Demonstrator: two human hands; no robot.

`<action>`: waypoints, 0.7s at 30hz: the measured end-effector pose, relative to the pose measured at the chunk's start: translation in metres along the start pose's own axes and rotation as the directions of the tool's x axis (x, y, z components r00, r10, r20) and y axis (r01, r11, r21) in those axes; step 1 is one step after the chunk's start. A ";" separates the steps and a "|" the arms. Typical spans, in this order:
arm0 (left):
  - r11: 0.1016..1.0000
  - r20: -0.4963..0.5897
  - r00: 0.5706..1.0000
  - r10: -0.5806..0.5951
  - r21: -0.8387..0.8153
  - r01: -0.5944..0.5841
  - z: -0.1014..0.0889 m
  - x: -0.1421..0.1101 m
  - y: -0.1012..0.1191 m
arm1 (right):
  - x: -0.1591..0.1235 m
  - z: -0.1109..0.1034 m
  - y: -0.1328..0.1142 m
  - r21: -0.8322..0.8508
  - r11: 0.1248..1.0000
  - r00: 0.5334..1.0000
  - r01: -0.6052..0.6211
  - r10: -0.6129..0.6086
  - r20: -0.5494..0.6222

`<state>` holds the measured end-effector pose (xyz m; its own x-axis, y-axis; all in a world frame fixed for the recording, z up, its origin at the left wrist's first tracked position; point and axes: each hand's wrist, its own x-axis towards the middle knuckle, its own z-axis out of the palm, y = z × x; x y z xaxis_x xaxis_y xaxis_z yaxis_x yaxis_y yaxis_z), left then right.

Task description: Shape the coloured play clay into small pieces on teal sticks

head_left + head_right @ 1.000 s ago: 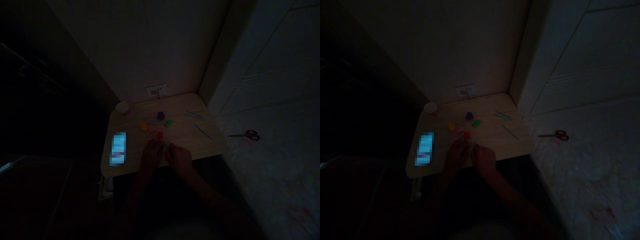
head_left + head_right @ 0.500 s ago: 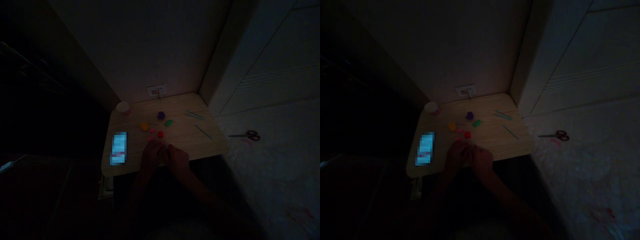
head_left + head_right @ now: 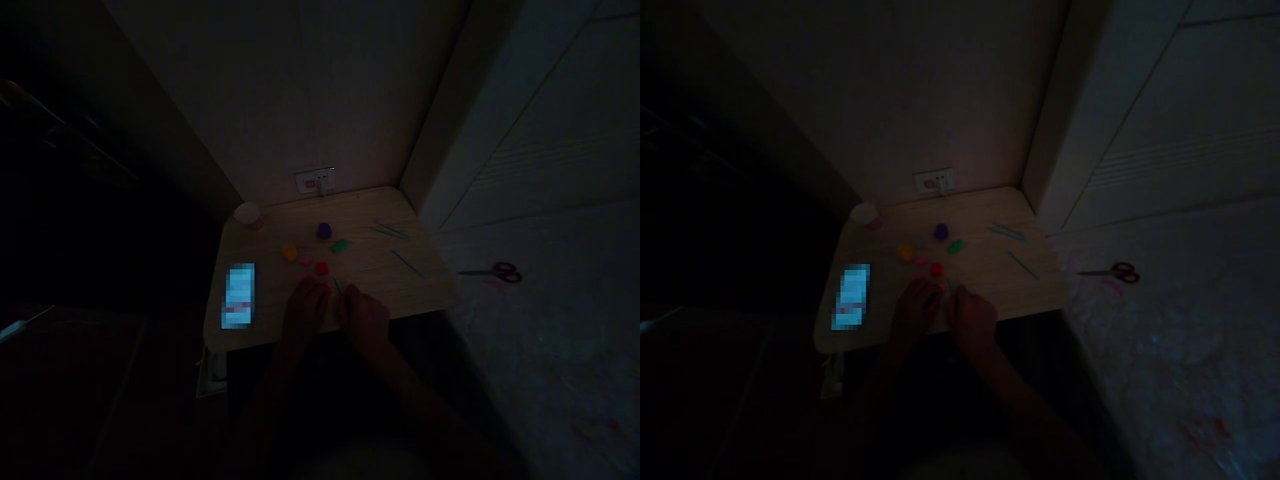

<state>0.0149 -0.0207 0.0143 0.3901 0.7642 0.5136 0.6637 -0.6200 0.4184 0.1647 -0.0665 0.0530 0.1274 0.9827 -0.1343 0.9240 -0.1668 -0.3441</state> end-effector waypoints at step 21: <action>0.997 0.054 0.997 -0.059 -0.037 0.061 -0.005 0.002 0.001 | 0.008 0.013 0.002 0.096 0.986 0.987 0.139 -0.129 -0.101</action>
<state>0.0136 -0.0205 0.0194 0.3846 0.8077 0.4469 0.6621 -0.5787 0.4761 0.1632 -0.0597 0.0386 0.0430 0.9991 0.0055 0.8937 -0.0360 -0.4471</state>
